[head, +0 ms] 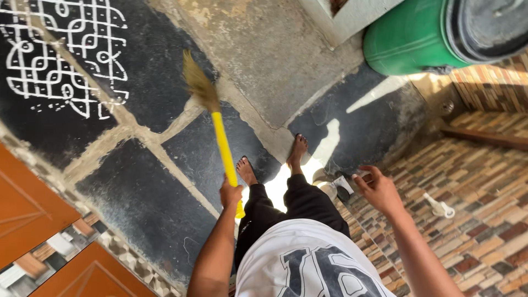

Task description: The person sweeps the stone floor of an entryway and a narrow side corridor using a broom, moving debris out toward the exterior.

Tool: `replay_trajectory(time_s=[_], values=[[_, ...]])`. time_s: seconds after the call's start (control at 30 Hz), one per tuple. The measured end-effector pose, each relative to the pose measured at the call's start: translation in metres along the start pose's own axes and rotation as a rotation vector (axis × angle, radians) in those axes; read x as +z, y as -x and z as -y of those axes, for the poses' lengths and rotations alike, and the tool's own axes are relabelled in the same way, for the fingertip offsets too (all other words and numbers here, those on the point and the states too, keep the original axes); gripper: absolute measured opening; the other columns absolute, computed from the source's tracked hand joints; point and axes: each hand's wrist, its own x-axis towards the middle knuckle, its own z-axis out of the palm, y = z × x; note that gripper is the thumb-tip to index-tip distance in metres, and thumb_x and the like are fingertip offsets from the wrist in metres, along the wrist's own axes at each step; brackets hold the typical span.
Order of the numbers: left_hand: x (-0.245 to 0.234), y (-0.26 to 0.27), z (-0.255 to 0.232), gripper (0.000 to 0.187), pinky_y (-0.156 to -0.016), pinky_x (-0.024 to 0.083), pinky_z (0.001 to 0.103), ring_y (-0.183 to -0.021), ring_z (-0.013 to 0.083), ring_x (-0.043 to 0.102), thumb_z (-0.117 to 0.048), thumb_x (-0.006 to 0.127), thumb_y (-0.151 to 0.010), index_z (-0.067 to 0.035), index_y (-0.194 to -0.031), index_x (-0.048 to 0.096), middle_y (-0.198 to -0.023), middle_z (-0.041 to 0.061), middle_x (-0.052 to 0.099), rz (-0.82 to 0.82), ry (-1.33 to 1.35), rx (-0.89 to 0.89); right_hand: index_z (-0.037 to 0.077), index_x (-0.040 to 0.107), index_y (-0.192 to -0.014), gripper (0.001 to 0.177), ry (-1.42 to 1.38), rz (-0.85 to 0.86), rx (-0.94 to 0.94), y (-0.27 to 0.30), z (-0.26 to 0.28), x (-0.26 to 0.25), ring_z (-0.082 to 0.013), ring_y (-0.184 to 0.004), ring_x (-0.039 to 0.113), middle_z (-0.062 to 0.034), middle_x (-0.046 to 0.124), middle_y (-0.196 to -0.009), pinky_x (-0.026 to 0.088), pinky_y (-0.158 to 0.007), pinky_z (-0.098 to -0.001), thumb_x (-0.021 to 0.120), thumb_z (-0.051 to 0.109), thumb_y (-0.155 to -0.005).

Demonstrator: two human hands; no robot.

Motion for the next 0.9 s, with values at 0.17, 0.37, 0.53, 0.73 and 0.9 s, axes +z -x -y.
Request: replay_trajectory(time_s=[0.17, 0.37, 0.53, 0.73, 0.9], values=[[0.023, 0.018, -0.007, 0.081, -0.055, 0.057, 0.041, -0.06, 0.0262, 0.07, -0.006, 0.069, -0.077, -0.019, -0.154, 0.045, -0.081, 0.014, 0.071, 0.371, -0.106, 0.166, 0.012, 0.056, -0.143, 0.057, 0.015, 0.056, 0.093, 0.051, 0.01, 0.062, -0.022, -0.088, 0.079, -0.0148, 0.082, -0.095, 0.06, -0.087, -0.0371, 0.062, 0.045, -0.096], [-0.006, 0.013, -0.059, 0.088, -0.045, 0.051, 0.034, -0.049, 0.0164, 0.061, -0.001, 0.072, -0.076, -0.024, -0.156, 0.044, -0.07, 0.007, 0.067, 0.799, -0.112, 0.31, 0.014, 0.056, -0.141, 0.056, 0.053, 0.004, 0.106, 0.091, 0.031, 0.102, -0.0216, -0.091, 0.078, -0.0098, 0.08, -0.106, 0.06, -0.087, -0.038, 0.062, 0.046, -0.095], [-0.038, 0.015, -0.046, 0.086, -0.041, 0.048, 0.033, -0.046, 0.0165, 0.057, -0.001, 0.069, -0.08, -0.023, -0.158, 0.043, -0.069, 0.009, 0.062, 0.783, 0.196, 0.293, 0.011, 0.058, -0.139, 0.056, -0.03, -0.077, 0.075, 0.107, 0.044, 0.124, -0.0232, -0.086, 0.079, -0.0115, 0.079, -0.105, 0.061, -0.082, -0.0375, 0.063, 0.043, -0.094], [-0.117, -0.027, 0.017, 0.056, -0.044, 0.053, 0.034, -0.051, 0.0172, 0.063, -0.029, 0.069, -0.093, -0.017, -0.145, 0.052, -0.077, 0.004, 0.065, 0.462, 0.235, 0.166, 0.01, 0.059, -0.139, 0.056, 0.028, 0.014, 0.074, 0.119, 0.048, 0.15, -0.0231, -0.083, 0.08, -0.0137, 0.081, -0.095, 0.062, -0.081, -0.0377, 0.062, 0.044, -0.095], [-0.145, -0.042, 0.065, 0.042, -0.046, 0.054, 0.037, -0.053, 0.0217, 0.066, -0.025, 0.072, -0.091, -0.004, -0.125, 0.058, -0.078, 0.013, 0.07, 0.152, 0.035, 0.004, 0.013, 0.055, -0.143, 0.06, 0.091, 0.069, 0.07, 0.119, 0.034, 0.161, -0.0219, -0.082, 0.08, -0.0121, 0.081, -0.099, 0.062, -0.082, -0.0368, 0.06, 0.047, -0.094]])
